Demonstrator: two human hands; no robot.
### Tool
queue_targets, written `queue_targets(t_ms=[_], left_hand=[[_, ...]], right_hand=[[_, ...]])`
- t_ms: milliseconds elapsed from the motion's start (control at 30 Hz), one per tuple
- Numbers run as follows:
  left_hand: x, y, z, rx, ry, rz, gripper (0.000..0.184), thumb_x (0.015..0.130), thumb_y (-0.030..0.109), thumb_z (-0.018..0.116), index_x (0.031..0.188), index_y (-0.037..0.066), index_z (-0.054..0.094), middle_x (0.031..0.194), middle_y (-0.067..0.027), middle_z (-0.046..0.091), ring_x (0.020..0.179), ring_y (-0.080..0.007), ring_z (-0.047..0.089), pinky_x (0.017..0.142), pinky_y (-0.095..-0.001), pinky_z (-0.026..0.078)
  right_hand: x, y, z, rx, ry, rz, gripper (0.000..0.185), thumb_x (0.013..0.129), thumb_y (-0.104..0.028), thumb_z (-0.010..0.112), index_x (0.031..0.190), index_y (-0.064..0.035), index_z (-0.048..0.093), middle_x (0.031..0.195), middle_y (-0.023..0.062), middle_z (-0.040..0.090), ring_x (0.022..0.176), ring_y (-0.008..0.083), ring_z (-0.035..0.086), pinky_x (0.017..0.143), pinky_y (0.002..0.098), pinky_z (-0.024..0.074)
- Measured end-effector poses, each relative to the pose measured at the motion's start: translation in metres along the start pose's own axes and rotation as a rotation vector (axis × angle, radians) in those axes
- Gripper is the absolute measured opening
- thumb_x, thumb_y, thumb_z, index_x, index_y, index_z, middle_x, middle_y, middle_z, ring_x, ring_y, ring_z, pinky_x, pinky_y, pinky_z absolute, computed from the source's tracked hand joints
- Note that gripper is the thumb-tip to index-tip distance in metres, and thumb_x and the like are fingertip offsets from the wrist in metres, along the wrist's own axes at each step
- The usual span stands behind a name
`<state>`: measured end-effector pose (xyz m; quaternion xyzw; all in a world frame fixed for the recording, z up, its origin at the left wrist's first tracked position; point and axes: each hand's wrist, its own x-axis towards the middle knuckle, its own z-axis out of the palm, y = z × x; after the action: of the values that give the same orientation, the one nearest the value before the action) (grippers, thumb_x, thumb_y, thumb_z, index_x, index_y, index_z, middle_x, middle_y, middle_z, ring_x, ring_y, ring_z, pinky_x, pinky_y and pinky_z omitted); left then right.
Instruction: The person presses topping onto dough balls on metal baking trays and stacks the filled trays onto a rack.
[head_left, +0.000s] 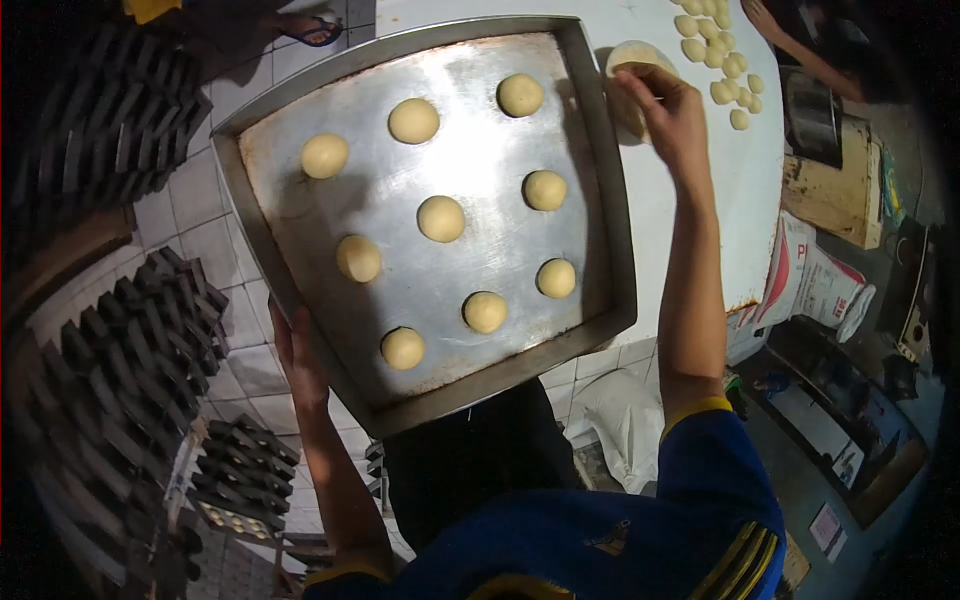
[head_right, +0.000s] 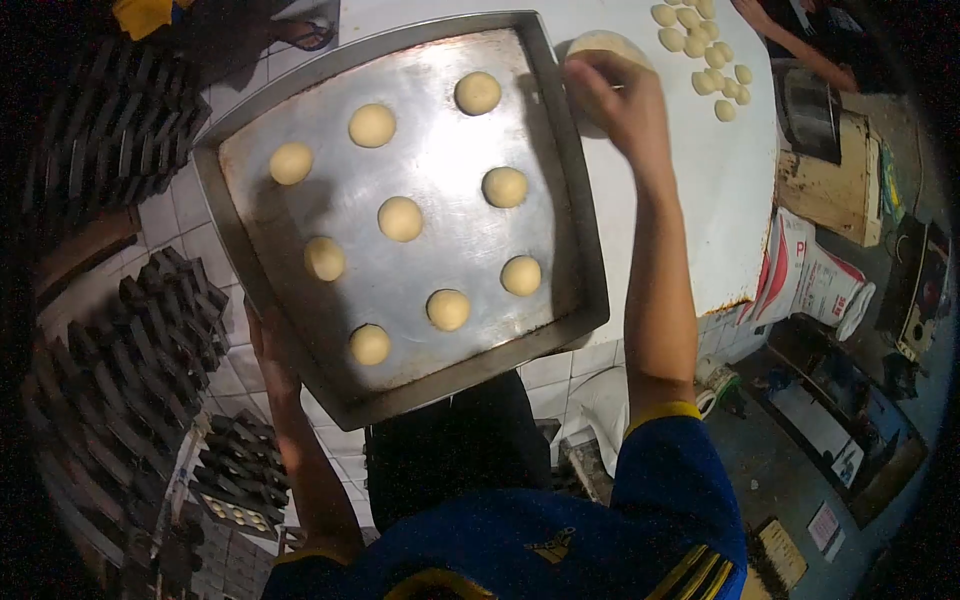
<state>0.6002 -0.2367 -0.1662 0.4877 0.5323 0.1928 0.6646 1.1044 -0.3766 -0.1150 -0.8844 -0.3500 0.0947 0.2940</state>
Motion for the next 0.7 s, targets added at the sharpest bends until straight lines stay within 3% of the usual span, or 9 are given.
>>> queue_targets(t_ms=[67,133,200,333,433,533,567,667,700], left_hand=[[-0.003,0.0,-0.003,0.023,0.004,-0.008,0.065,0.109,0.043,0.054,0.159,0.006,0.039,0.148,-0.0117,0.053,0.13,-0.025,0.051,0.111,-0.0415,0.041],[-0.003,-0.006,-0.006,0.017,0.086,-0.08,0.073,0.109,0.042,0.056,0.163,0.0,0.032,0.158,-0.0142,0.047,0.141,-0.0255,0.045,0.119,-0.0379,0.033],[-0.001,-0.011,-0.011,0.002,0.036,-0.053,0.074,0.109,0.042,0.056,0.164,0.0,0.032,0.159,-0.0148,0.046,0.142,-0.026,0.045,0.12,-0.0382,0.032],[0.001,-0.008,-0.011,-0.001,-0.008,-0.024,0.075,0.109,0.042,0.055,0.165,-0.001,0.03,0.162,-0.0163,0.043,0.145,-0.0271,0.043,0.122,-0.0387,0.03],[0.001,-0.014,-0.012,-0.079,-0.004,-0.011,0.062,0.111,0.037,0.053,0.16,0.004,0.035,0.149,-0.0106,0.052,0.13,-0.0227,0.053,0.109,-0.0378,0.043],[0.002,-0.02,-0.016,-0.102,-0.022,0.02,0.066,0.11,0.037,0.054,0.162,0.003,0.033,0.152,-0.0124,0.05,0.132,-0.0243,0.052,0.111,-0.0393,0.043],[0.001,-0.02,-0.015,-0.107,-0.024,0.02,0.066,0.11,0.037,0.054,0.162,0.003,0.033,0.152,-0.0124,0.05,0.132,-0.0243,0.052,0.111,-0.0393,0.043],[0.003,-0.013,-0.011,-0.08,0.041,-0.031,0.071,0.109,0.037,0.056,0.164,0.002,0.029,0.156,-0.0139,0.047,0.136,-0.0255,0.05,0.113,-0.0408,0.041],[0.004,-0.013,-0.012,-0.051,0.023,-0.032,0.072,0.109,0.037,0.057,0.165,0.0,0.029,0.16,-0.0152,0.044,0.142,-0.0264,0.045,0.118,-0.0399,0.035]], right_hand=[[-0.014,-0.036,0.032,0.331,-0.145,-0.107,0.028,0.1,-0.026,0.072,0.113,-0.0026,0.079,0.096,0.012,0.08,0.092,0.0194,0.076,0.085,0.0316,0.0577],[-0.026,-0.067,0.07,0.473,-0.271,-0.147,0.024,0.1,-0.023,0.073,0.11,-0.0029,0.08,0.095,0.0085,0.08,0.091,0.015,0.073,0.084,0.0301,0.0564],[-0.036,-0.105,0.098,0.497,-0.331,-0.064,0.022,0.098,-0.023,0.075,0.108,-0.0042,0.08,0.095,0.0109,0.08,0.086,0.0203,0.074,0.081,0.0331,0.0565],[-0.032,-0.116,0.153,0.233,-0.131,-0.382,0.016,0.093,-0.021,0.076,0.101,-0.0076,0.079,0.094,0.0131,0.076,0.088,0.0317,0.068,0.082,0.0412,0.0541],[-0.035,-0.113,0.165,-0.124,-0.023,-0.642,0.021,0.089,-0.019,0.08,0.11,-0.0143,0.081,0.093,0.0062,0.07,0.085,0.0254,0.061,0.078,0.0415,0.0519],[-0.051,-0.117,0.158,-0.173,-0.028,-0.66,0.026,0.091,-0.022,0.078,0.117,-0.0175,0.079,0.106,0.0033,0.069,0.089,0.0261,0.06,0.081,0.0423,0.0515],[-0.057,-0.118,0.151,-0.215,-0.107,-0.638,0.034,0.095,-0.026,0.076,0.128,-0.0185,0.075,0.119,0.0051,0.064,0.095,0.0272,0.058,0.085,0.0427,0.051],[-0.06,-0.112,0.131,-0.101,-0.16,-0.667,0.041,0.097,-0.028,0.074,0.137,-0.0168,0.071,0.124,0.0099,0.062,0.097,0.0283,0.058,0.089,0.041,0.0507],[-0.057,-0.108,0.117,-0.022,-0.253,-0.537,0.046,0.098,-0.026,0.074,0.142,-0.0155,0.067,0.129,0.0125,0.059,0.105,0.0301,0.058,0.093,0.0401,0.0506]])
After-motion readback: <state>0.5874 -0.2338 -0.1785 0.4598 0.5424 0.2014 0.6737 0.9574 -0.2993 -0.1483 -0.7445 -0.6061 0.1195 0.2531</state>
